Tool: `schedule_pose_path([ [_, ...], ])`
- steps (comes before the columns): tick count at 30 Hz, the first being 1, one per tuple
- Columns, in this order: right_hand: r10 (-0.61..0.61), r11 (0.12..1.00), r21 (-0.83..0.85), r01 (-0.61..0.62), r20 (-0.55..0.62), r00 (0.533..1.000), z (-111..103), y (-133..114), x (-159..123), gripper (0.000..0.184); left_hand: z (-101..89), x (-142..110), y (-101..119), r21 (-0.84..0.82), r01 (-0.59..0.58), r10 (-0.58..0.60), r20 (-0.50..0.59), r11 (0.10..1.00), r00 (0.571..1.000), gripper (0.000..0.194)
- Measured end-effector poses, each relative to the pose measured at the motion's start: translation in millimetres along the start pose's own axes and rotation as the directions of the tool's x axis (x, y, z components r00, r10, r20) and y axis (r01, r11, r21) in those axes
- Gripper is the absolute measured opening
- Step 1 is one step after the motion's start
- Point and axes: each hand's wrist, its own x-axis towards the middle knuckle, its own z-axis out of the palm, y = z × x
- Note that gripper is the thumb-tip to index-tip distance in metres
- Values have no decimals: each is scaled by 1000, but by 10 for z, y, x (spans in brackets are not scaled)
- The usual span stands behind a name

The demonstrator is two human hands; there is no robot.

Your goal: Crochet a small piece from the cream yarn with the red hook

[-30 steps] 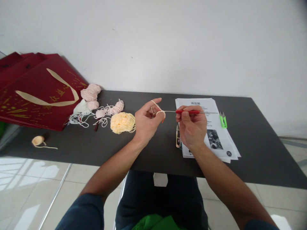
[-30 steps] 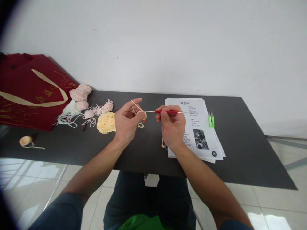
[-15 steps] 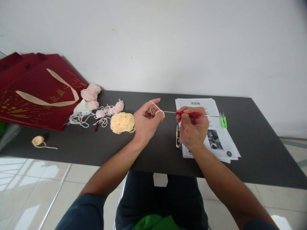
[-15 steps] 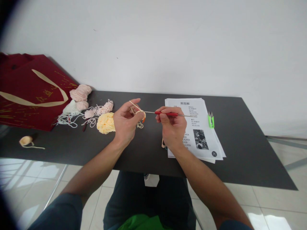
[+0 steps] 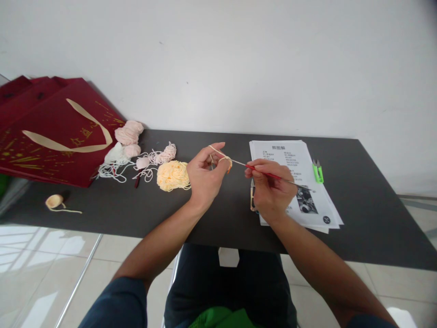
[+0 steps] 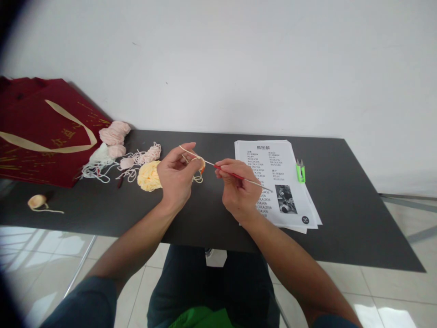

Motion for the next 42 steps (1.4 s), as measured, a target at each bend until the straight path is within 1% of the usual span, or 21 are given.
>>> schedule_pose_path([
  [4, -131, 987, -81, 137, 70, 989, -28, 30, -48, 35, 10, 17, -12, -36, 36, -37, -35, 999, 999, 32],
  [10, -211, 947, -201, 249, 193, 958, -89, 68, -84, 41, 27, 8, -4, -92, 117, -127, -103, 989, 987, 31],
  [13, -229, 930, -230, 287, 250, 941, -110, 91, -93, 44, 38, -2, 21, -150, 161, -176, -95, 975, 980, 32],
  [15, -211, 933, -230, 275, 269, 940, -113, 107, -97, 45, 38, 10, 45, -215, 210, -227, -59, 954, 972, 36],
  [18, -158, 956, -209, 207, 232, 960, -100, 120, -101, 45, 16, 60, 83, -333, 321, -324, 50, 886, 945, 41],
  [21, -58, 983, -159, 89, 192, 980, -73, 116, -96, 41, -19, 117, 114, -403, 420, -386, 167, 813, 907, 44],
  [23, 36, 995, -103, -19, 168, 985, -53, 112, -82, 36, -38, 142, 124, -422, 449, -397, 211, 787, 894, 45],
  [25, 141, 990, -17, -140, 113, 984, -36, 118, -56, 30, -49, 154, 123, -416, 450, -390, 225, 790, 893, 47],
  [27, 233, 968, 84, -238, 68, 970, -30, 132, -13, 23, -50, 155, 115, -377, 434, -377, 219, 818, 900, 48],
  [29, 285, 943, 157, -292, 64, 956, -41, 146, 44, 16, -45, 147, 102, -313, 408, -359, 204, 858, 911, 49],
  [30, 286, 941, 172, -293, 63, 956, -51, 150, 73, 13, -42, 142, 94, -276, 393, -349, 196, 877, 916, 50],
  [31, 271, 944, 175, -280, 70, 960, -65, 150, 101, 13, -40, 136, 85, -237, 378, -340, 187, 895, 922, 50],
  [33, 202, 967, 141, -212, 86, 976, -93, 138, 142, 13, -38, 126, 64, -154, 347, -321, 169, 925, 932, 50],
  [36, 73, 997, -13, -72, 107, 992, -126, 99, 155, 13, -42, 115, 30, -44, 312, -305, 126, 949, 944, 50],
  [39, -62, 983, -160, 85, 143, 988, -133, 49, 123, 13, -43, 98, 9, 45, 260, -263, 80, 964, 961, 48],
  [40, -82, 976, -190, 110, 152, 985, -131, 32, 111, 12, -41, 90, 8, 72, 226, -231, 73, 971, 970, 46],
  [42, -58, 972, -220, 86, 130, 990, -125, 3, 95, 9, -35, 73, 11, 107, 137, -145, 72, 985, 987, 43],
])
